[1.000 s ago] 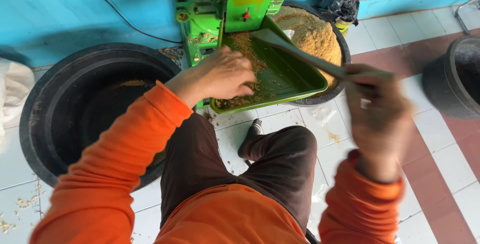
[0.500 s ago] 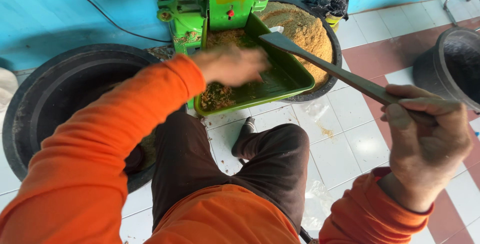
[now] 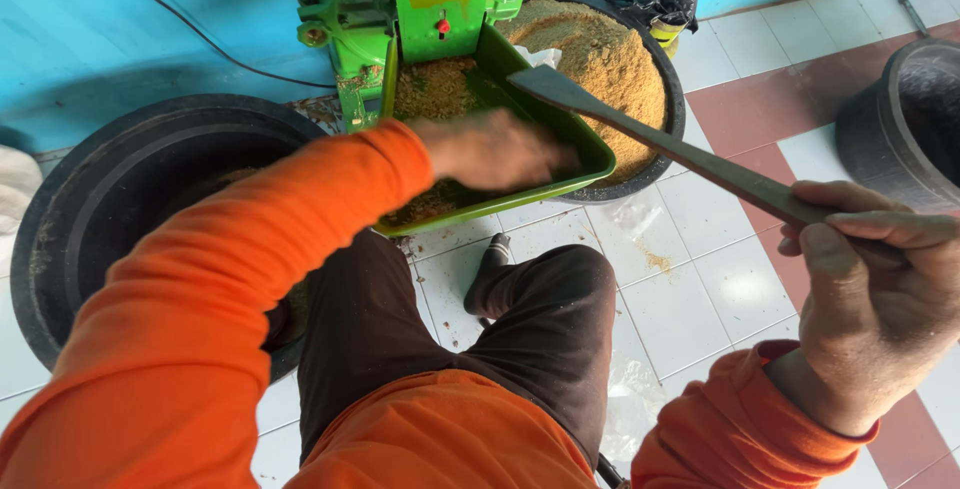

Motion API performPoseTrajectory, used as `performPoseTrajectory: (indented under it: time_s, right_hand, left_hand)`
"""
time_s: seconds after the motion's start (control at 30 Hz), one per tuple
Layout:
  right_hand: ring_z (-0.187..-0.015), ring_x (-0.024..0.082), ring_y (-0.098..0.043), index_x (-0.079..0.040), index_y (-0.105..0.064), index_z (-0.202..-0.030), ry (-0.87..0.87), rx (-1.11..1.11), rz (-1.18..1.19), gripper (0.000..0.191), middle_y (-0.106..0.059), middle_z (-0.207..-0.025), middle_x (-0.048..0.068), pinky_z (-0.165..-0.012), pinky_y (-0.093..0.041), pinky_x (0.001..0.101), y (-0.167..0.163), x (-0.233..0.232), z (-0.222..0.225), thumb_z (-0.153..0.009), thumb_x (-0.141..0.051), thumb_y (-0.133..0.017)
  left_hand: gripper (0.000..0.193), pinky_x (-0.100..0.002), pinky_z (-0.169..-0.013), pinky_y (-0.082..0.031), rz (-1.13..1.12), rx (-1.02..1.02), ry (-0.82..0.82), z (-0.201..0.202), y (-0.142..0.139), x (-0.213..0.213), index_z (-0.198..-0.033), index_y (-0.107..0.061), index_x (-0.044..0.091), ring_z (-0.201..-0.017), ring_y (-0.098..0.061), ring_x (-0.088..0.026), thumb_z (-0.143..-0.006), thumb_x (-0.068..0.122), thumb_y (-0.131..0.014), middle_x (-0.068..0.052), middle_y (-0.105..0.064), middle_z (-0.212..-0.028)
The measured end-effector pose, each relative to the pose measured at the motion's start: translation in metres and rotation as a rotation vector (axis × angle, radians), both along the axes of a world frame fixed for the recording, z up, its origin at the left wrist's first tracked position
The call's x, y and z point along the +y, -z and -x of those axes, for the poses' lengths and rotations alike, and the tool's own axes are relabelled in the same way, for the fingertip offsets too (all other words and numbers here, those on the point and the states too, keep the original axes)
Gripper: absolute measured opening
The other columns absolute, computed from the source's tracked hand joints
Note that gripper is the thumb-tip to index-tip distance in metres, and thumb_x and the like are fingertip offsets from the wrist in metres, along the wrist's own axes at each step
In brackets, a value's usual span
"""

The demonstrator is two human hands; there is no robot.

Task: The person sits on the floor beside a green grinding machine and repeatedly scoops freshly ground grain from the machine's collection tray into a large black basin, using a flat wooden scoop to push and gather the material. They also clear spilled grain from the tray and floor and reposition the basin while working.

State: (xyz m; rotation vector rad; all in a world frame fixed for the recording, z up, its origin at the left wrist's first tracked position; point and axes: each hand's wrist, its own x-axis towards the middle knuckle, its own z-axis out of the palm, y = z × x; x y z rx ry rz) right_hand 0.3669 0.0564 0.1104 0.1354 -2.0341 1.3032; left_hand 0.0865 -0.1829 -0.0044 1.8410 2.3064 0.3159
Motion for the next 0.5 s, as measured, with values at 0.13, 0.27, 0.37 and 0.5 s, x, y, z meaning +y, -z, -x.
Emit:
performPoseTrajectory:
  time_s: [0.13, 0.27, 0.37, 0.5]
  right_hand:
    - [-0.087, 0.021, -0.070, 0.003, -0.051, -0.117, -0.038, 0.030, 0.078, 0.013, -0.067, -0.121, 0.029, -0.083, -0.059, 0.0269, -0.006, -0.004, 0.006, -0.113, 0.009, -0.061]
    - [-0.089, 0.019, -0.073, 0.003, -0.050, -0.117, -0.036, -0.025, 0.047, 0.016, -0.070, -0.119, 0.029, -0.083, -0.061, 0.0264, -0.021, -0.028, 0.015, -0.114, 0.006, -0.065]
    - [-0.090, 0.017, -0.072, 0.004, -0.050, -0.113, -0.035, -0.137, 0.007, 0.016, -0.070, -0.116, 0.027, -0.082, -0.060, 0.0252, -0.030, -0.043, 0.014, -0.109, 0.007, -0.065]
    - [-0.094, 0.018, -0.073, 0.004, -0.056, -0.109, -0.130, -0.231, -0.198, 0.014, -0.072, -0.112, 0.021, -0.084, -0.061, 0.0285, -0.034, -0.067, 0.014, -0.099, 0.008, -0.064]
  left_hand:
    - [0.042, -0.059, -0.121, -0.033, 0.313, 0.233, 0.120, 0.001, -0.013, 0.002, -0.140, -0.059, 0.022, -0.137, -0.058, -0.026, -0.109, 0.038, -0.035, -0.008, -0.066, -0.138]
    - [0.028, -0.056, -0.125, -0.025, 0.594, 0.490, -0.198, 0.034, -0.022, -0.048, -0.114, -0.076, 0.019, -0.144, -0.047, -0.029, -0.097, 0.024, -0.054, -0.009, -0.069, -0.127]
    - [0.022, -0.050, -0.120, -0.035, 0.266, 0.441, -0.390, 0.042, -0.022, -0.079, -0.107, -0.077, 0.013, -0.124, -0.061, -0.031, -0.096, 0.009, -0.058, -0.014, -0.073, -0.115]
    - [0.030, -0.046, -0.089, -0.055, -0.141, 0.104, -0.675, 0.029, -0.015, -0.098, -0.118, -0.075, 0.013, -0.102, -0.071, -0.038, -0.096, 0.002, -0.057, -0.019, -0.073, -0.112]
